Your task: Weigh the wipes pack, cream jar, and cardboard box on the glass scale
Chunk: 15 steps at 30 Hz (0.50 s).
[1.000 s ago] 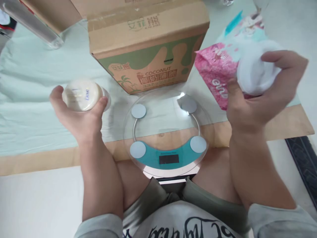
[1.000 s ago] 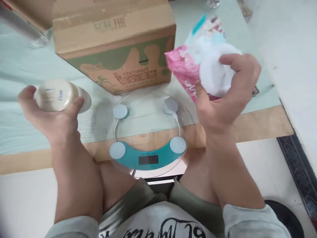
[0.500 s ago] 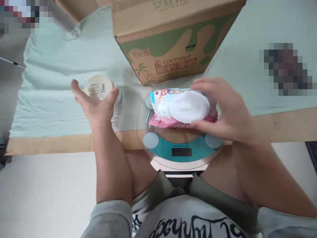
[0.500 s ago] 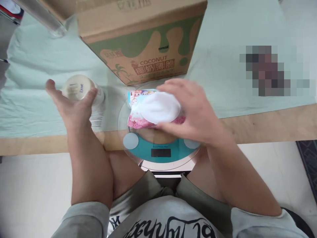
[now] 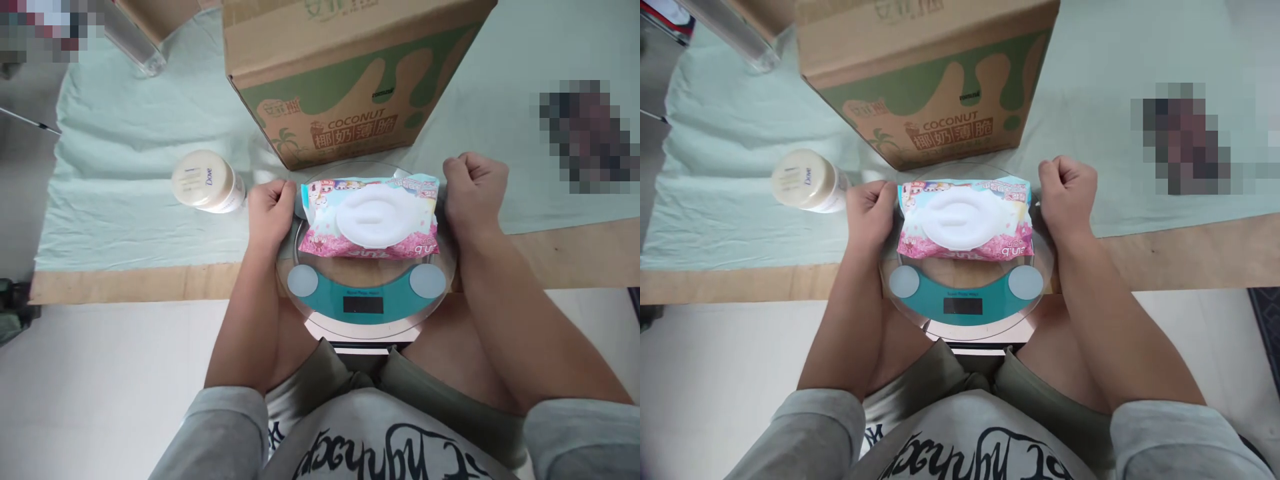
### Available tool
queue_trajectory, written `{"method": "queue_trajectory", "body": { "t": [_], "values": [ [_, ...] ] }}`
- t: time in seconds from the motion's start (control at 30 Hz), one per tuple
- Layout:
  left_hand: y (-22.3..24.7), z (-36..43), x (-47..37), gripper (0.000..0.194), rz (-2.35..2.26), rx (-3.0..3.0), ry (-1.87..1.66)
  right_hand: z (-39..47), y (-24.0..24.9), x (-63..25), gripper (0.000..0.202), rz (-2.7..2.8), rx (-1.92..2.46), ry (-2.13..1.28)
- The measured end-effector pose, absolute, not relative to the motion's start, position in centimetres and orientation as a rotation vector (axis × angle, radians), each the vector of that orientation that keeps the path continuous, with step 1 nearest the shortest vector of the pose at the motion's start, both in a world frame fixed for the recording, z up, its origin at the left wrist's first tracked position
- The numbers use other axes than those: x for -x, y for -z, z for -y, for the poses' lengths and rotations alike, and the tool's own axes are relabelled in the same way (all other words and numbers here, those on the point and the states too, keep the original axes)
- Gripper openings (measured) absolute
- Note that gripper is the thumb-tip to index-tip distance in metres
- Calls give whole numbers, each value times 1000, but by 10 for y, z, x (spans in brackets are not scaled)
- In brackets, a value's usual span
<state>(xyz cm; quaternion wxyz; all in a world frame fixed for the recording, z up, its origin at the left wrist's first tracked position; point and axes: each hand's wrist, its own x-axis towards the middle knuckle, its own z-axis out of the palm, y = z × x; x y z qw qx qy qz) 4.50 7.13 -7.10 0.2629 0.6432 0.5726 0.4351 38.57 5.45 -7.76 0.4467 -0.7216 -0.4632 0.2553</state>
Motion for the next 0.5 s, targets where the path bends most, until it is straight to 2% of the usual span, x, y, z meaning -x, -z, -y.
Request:
{"method": "queue_trajectory", "body": {
  "t": [0.4, 0.5],
  "values": [
    [59, -73, -47, 51, -1619, -1650, -1049, -58, 76, -380, 51, 1253, 1797, -711],
    [56, -74, -49, 55, -1634, -1635, -1036, -58, 59, -378, 53, 1260, 1693, -667]
  ]
}}
